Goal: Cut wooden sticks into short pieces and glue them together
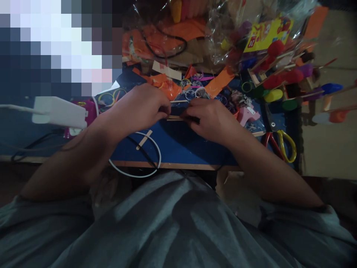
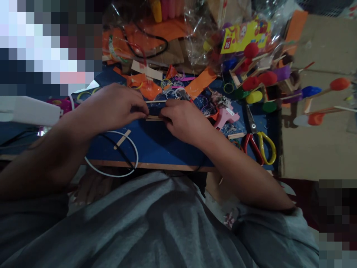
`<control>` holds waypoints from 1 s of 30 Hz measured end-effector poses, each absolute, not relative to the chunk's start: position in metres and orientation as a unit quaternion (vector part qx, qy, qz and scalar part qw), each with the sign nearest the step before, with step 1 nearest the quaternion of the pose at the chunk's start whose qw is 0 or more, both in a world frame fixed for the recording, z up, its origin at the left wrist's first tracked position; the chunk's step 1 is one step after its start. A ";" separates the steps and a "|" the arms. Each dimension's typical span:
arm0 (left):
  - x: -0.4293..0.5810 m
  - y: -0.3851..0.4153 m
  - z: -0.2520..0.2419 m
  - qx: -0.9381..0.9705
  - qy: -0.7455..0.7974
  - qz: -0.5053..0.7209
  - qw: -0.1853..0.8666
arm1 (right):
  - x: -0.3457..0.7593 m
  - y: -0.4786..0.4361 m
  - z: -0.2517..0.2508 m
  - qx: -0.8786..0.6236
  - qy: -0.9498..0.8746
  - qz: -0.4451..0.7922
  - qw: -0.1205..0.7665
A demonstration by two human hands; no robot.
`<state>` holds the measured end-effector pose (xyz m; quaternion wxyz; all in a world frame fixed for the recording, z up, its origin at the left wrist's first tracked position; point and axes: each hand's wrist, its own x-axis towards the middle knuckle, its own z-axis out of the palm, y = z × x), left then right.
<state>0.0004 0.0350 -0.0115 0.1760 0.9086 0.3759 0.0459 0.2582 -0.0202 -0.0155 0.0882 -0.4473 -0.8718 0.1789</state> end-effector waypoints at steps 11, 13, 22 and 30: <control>0.007 0.025 0.022 0.897 0.402 -0.063 0.172 | 0.260 -0.022 -0.025 -0.438 -0.876 0.152 0.133; 0.008 0.024 0.024 0.895 0.404 -0.080 0.173 | 0.261 -0.022 -0.027 -0.434 -0.876 0.154 0.143; 0.008 0.025 0.015 0.891 0.419 -0.051 0.164 | 0.263 -0.023 -0.028 -0.432 -0.875 0.151 0.154; 0.014 0.024 0.018 0.886 0.432 -0.081 0.148 | 0.263 -0.023 -0.029 -0.419 -0.882 0.154 0.153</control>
